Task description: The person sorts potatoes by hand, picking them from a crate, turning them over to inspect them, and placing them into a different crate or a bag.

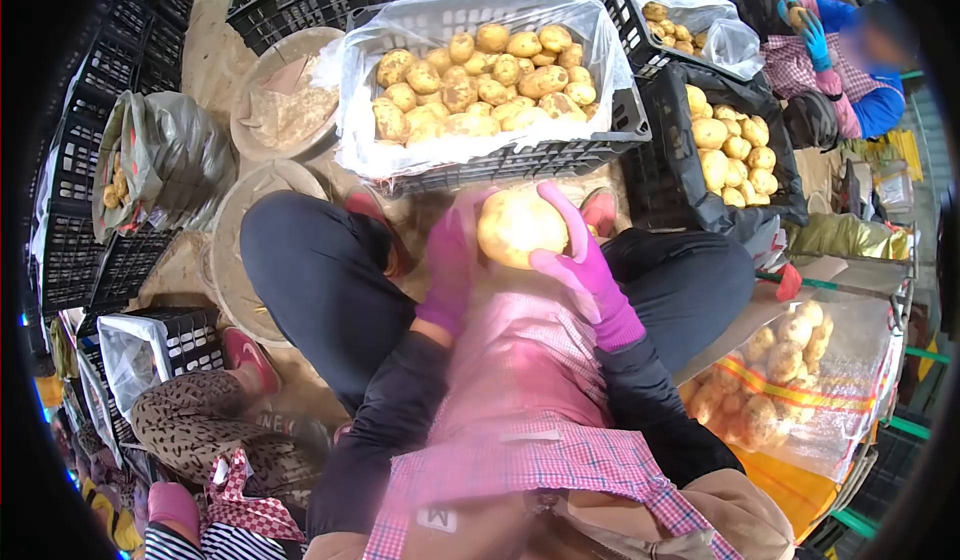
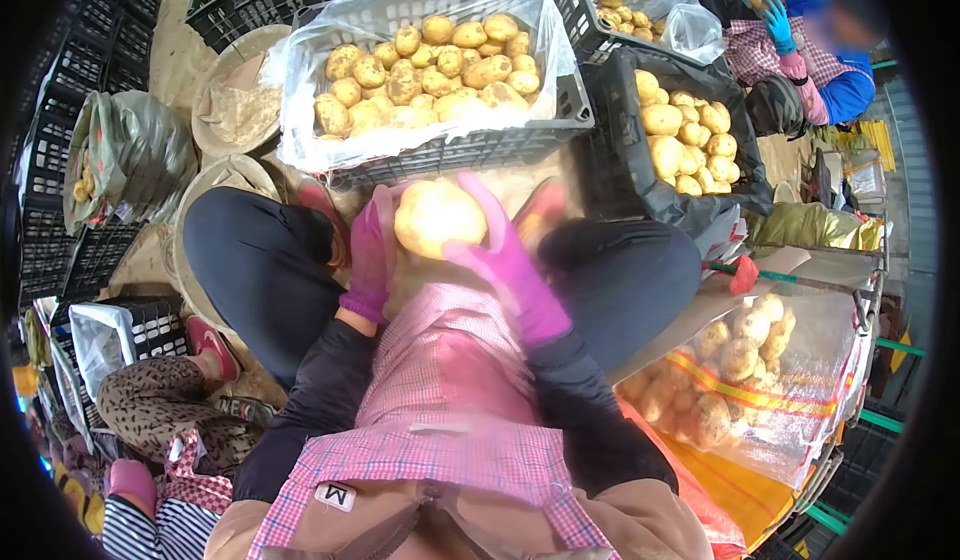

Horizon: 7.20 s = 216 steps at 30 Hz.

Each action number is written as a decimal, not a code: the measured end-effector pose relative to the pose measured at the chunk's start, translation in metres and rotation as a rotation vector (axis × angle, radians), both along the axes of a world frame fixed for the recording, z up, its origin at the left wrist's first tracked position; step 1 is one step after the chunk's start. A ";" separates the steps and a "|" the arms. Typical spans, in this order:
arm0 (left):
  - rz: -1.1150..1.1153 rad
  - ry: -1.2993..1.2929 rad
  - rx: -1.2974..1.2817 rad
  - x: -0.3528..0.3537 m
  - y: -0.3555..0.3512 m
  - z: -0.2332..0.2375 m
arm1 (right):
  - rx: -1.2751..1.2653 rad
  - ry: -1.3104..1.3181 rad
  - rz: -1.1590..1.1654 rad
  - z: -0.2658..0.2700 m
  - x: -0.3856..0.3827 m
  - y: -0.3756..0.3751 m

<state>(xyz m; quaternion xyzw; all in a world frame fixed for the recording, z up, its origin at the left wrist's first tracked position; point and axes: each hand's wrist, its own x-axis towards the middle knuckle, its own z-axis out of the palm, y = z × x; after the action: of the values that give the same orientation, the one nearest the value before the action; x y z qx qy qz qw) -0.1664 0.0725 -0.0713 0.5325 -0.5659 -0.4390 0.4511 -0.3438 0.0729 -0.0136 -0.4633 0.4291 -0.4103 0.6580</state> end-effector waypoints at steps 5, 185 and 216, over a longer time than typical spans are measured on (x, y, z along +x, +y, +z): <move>-0.005 0.065 -0.111 -0.014 -0.001 0.011 | -0.112 0.039 -0.071 -0.011 0.004 0.004; -0.083 -0.729 -0.231 -0.084 -0.214 -0.056 | -0.269 1.247 -0.817 -0.143 -0.316 -0.200; -0.062 -0.734 -0.220 -0.085 -0.213 -0.052 | -0.176 0.937 -0.482 -0.136 -0.354 -0.337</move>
<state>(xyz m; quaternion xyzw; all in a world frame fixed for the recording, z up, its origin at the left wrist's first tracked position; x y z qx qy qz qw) -0.2515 -0.1404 -0.1235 0.5853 -0.7493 -0.1691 0.2594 -0.6981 -0.2640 -0.1500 -0.5388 0.7350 -0.3334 0.2414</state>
